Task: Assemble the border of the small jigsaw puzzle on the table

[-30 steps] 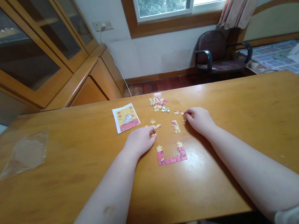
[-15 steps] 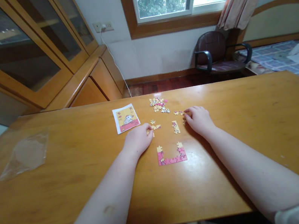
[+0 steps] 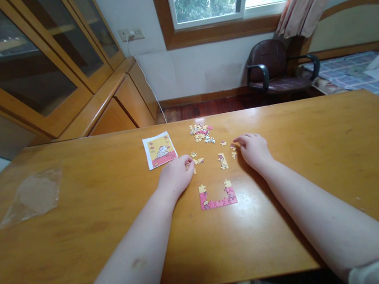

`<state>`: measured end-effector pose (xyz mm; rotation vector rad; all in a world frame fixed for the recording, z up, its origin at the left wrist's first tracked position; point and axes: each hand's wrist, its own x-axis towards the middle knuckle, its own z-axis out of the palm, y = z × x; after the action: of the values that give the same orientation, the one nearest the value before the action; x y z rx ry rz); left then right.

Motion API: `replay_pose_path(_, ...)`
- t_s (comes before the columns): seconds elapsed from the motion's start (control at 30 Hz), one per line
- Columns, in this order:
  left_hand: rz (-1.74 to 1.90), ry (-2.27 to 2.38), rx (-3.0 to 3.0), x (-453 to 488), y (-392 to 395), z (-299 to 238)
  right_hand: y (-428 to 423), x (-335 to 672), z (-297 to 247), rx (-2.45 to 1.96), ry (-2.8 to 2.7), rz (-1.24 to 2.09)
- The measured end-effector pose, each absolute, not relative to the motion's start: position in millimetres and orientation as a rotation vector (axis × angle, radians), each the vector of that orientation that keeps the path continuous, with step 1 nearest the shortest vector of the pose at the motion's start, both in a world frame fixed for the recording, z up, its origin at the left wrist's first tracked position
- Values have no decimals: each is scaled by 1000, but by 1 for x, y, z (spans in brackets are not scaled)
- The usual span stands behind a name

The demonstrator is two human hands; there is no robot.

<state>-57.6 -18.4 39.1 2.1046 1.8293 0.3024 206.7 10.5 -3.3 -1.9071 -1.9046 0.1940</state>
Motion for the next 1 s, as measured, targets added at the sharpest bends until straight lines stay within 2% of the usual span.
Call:
replay_pose_path(0.23,306,1815,2105,-58,-18,39,11,207,-4,-1870,-2014,232)
replay_pose_path(0.43,316,1816,2119,-58,-18,38,10,206,0,-2022,-1928,188)
replay_pose_path(0.63,305,1835,2109,-58,-19,39,12,209,-2,-1987,-1856,170)
replay_pose_path(1.0,304,1801,2146,-56,-19,38,4,196,-8,-1736,-2311,220)
